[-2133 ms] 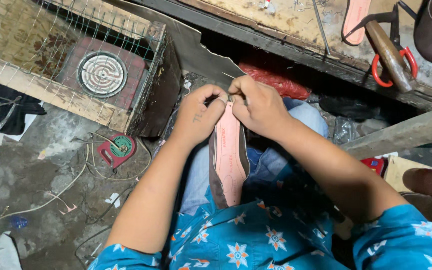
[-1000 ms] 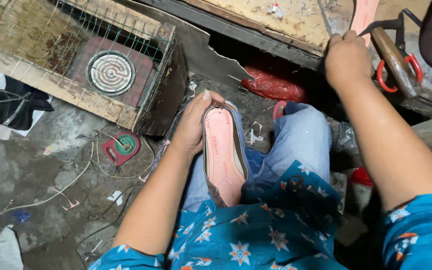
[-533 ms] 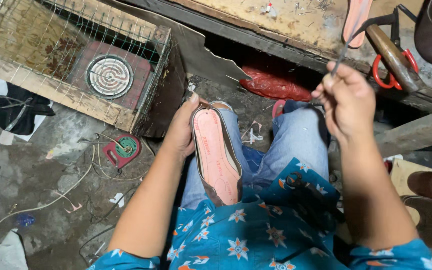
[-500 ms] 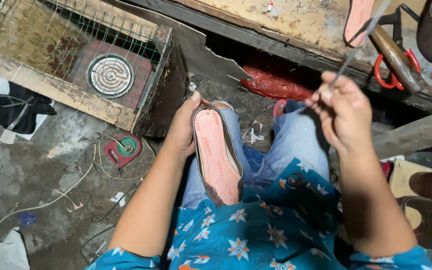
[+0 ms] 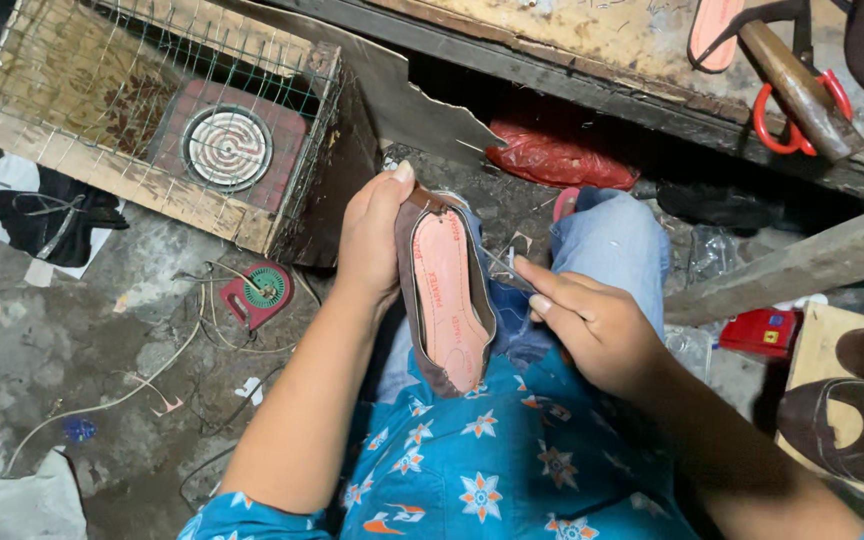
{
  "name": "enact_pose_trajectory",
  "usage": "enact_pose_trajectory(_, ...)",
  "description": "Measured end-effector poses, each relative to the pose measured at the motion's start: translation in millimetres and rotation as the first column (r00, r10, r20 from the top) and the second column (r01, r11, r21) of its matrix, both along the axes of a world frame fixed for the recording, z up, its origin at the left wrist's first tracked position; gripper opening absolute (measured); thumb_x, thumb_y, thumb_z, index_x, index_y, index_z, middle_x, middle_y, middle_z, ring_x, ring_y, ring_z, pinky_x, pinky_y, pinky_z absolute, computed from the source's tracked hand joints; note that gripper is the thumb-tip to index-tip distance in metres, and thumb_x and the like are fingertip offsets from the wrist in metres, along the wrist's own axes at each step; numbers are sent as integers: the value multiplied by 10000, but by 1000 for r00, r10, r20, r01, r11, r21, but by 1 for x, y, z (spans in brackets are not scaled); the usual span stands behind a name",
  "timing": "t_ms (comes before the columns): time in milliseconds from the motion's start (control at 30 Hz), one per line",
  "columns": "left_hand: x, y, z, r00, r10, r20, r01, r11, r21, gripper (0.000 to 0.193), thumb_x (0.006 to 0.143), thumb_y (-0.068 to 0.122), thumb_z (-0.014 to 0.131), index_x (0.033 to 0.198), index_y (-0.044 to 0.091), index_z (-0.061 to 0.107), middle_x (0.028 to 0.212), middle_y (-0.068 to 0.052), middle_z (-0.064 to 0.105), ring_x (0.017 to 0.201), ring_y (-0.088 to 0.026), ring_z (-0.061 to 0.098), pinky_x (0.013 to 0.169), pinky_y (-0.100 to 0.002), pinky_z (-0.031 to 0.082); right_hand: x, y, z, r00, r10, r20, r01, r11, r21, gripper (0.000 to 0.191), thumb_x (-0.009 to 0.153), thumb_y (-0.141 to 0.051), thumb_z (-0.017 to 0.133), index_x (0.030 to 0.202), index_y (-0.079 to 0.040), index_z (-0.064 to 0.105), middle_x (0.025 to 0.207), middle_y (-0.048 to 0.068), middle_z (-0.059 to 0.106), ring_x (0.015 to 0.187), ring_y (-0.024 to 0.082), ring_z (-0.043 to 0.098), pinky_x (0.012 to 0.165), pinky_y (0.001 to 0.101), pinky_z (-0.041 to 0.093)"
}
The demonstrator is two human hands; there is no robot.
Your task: The person uses a hammer and a curved metal tool to tap and shape the edges of a brown shoe upper held on a wooden last. The person repeatedly hammers the perimeter, flips the shoe, and continues shaping the edges.
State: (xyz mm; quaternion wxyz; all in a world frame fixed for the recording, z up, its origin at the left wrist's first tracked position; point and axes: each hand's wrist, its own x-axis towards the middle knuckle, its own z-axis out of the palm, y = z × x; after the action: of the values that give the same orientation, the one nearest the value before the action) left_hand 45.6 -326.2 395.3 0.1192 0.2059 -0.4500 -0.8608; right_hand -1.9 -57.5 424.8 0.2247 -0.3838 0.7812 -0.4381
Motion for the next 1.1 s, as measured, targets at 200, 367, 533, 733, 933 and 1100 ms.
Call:
enact_pose_trajectory(200, 6, 14, 7, 999, 34, 26, -23, 938, -345, 318, 1044, 298, 554, 853, 50, 613, 782, 45, 570, 720, -57, 487, 660, -262, 417, 4, -8, 10, 970, -105, 219, 98, 994, 42, 440, 988, -95, 554, 1423, -73, 617, 962, 75, 724, 762, 145, 662, 747, 265, 518)
enact_pose_trajectory(367, 11, 26, 18, 997, -77, -3, 65, 863, -501, 303, 1049, 299, 517, 891, 57, 606, 807, 58, 539, 769, -49, 476, 693, -253, 416, -5, -9, 23, 678, -254, 690, 279, 957, 79, 432, 986, -117, 563, 1406, -102, 662, 766, 2, 583, 517, 51, 447, 460, 220, 362)
enact_pose_trajectory(533, 18, 29, 32, 976, -213, -46, 154, 824, -546, 286, 1058, 269, 496, 906, 42, 579, 811, 40, 540, 778, -64, 486, 702, -262, 426, -15, -8, 74, 989, 41, -144, -48, 998, -47, 387, 989, -115, 614, 1374, -125, 659, 820, 13, 586, 683, 145, 577, 614, 288, 469)
enact_pose_trajectory(733, 20, 49, 50, 997, -71, -23, 30, 659, -751, 325, 1067, 265, 523, 872, 15, 595, 758, -63, 558, 736, -148, 542, 699, -323, 465, -18, -4, 127, 589, 516, -622, -163, 830, 534, 611, 793, -185, 674, 1401, -135, 643, 773, 76, 603, 646, 289, 642, 561, 428, 509)
enact_pose_trajectory(933, 26, 56, 65, 994, 106, 7, -54, 562, -825, 292, 1055, 265, 505, 980, 27, 655, 765, -112, 647, 706, -219, 647, 671, -371, 502, 4, -16, 107, 840, 186, -510, -139, 982, 129, 363, 901, -125, 612, 1260, -90, 648, 911, 105, 676, 782, 282, 677, 688, 371, 535)
enact_pose_trajectory(1100, 29, 58, 70, 996, 54, -76, -92, 451, -888, 311, 1097, 264, 477, 961, 23, 619, 850, -162, 631, 784, -344, 656, 724, -407, 514, -2, -5, 76, 848, -99, 520, 4, 983, 182, 369, 964, -126, 599, 1308, -73, 720, 771, -10, 637, 688, 67, 567, 618, 259, 486)
